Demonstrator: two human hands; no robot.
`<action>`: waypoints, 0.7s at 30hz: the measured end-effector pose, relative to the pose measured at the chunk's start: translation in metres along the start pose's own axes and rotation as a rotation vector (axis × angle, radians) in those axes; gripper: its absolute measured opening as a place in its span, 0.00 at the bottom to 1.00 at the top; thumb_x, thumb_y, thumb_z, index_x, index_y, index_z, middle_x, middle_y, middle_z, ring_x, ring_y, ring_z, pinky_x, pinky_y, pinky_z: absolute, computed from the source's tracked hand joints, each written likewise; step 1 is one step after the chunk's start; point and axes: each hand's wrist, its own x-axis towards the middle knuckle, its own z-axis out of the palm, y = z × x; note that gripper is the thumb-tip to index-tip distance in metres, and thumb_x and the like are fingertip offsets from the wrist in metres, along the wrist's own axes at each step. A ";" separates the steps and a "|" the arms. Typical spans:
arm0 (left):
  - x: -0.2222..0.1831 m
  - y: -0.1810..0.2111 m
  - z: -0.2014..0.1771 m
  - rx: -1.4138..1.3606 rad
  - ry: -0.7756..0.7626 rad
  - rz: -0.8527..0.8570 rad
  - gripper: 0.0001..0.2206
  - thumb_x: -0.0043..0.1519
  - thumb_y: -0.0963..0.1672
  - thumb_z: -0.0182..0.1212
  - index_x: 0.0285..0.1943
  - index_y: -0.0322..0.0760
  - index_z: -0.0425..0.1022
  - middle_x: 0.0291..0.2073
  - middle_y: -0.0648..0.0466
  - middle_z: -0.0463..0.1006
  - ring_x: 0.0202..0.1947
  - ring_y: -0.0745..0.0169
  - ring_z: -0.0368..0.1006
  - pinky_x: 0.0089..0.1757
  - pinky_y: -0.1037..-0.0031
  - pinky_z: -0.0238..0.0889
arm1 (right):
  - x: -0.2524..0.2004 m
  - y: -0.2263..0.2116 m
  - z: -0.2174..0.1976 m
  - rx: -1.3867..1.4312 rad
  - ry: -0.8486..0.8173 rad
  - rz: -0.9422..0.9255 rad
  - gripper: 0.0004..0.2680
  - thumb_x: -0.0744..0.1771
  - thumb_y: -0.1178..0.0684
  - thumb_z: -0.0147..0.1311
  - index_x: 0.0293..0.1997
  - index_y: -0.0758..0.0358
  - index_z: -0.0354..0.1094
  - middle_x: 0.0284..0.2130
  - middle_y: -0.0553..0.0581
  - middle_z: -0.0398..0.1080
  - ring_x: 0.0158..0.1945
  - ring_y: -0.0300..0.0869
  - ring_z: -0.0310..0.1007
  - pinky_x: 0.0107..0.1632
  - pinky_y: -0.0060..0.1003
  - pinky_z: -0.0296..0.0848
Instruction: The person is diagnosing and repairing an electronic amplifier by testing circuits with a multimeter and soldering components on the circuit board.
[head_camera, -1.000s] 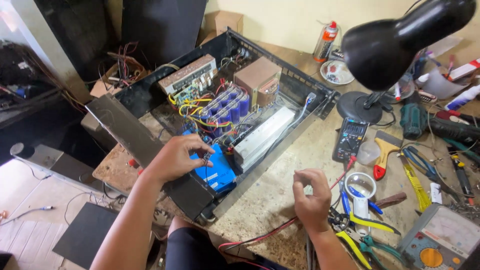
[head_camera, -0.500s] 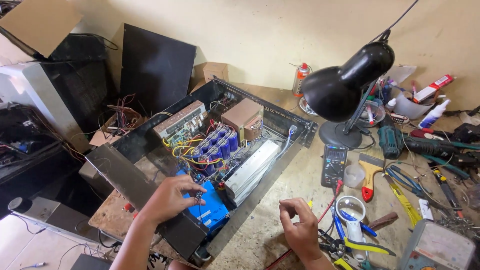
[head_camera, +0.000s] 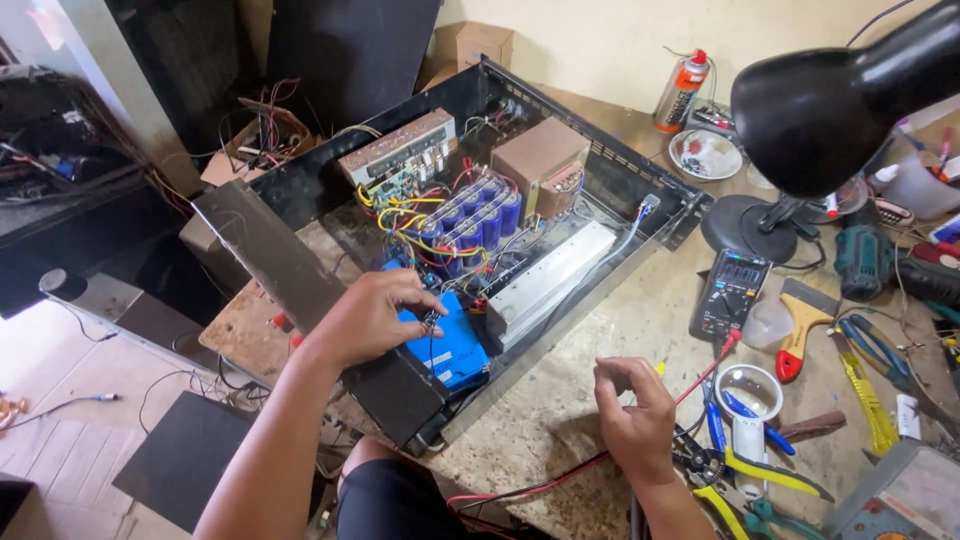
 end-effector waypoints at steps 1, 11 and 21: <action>0.000 -0.003 0.001 -0.006 0.000 -0.007 0.12 0.51 0.46 0.78 0.43 0.48 0.89 0.33 0.59 0.78 0.38 0.67 0.74 0.42 0.73 0.65 | 0.000 0.000 0.000 -0.002 -0.009 0.002 0.04 0.66 0.61 0.56 0.43 0.63 0.75 0.34 0.55 0.76 0.36 0.40 0.74 0.41 0.30 0.77; -0.001 -0.013 0.005 -0.044 -0.009 0.025 0.12 0.52 0.46 0.77 0.45 0.49 0.88 0.49 0.47 0.75 0.55 0.54 0.68 0.50 0.62 0.65 | -0.005 0.002 0.001 -0.032 -0.063 0.025 0.05 0.67 0.61 0.54 0.44 0.65 0.74 0.37 0.57 0.76 0.39 0.42 0.75 0.43 0.32 0.77; -0.001 -0.017 0.004 -0.110 -0.002 0.108 0.11 0.52 0.44 0.77 0.44 0.45 0.86 0.35 0.55 0.75 0.41 0.58 0.72 0.44 0.66 0.65 | -0.006 0.002 0.003 -0.024 -0.104 0.079 0.05 0.68 0.60 0.54 0.46 0.65 0.74 0.38 0.58 0.77 0.41 0.43 0.76 0.45 0.33 0.79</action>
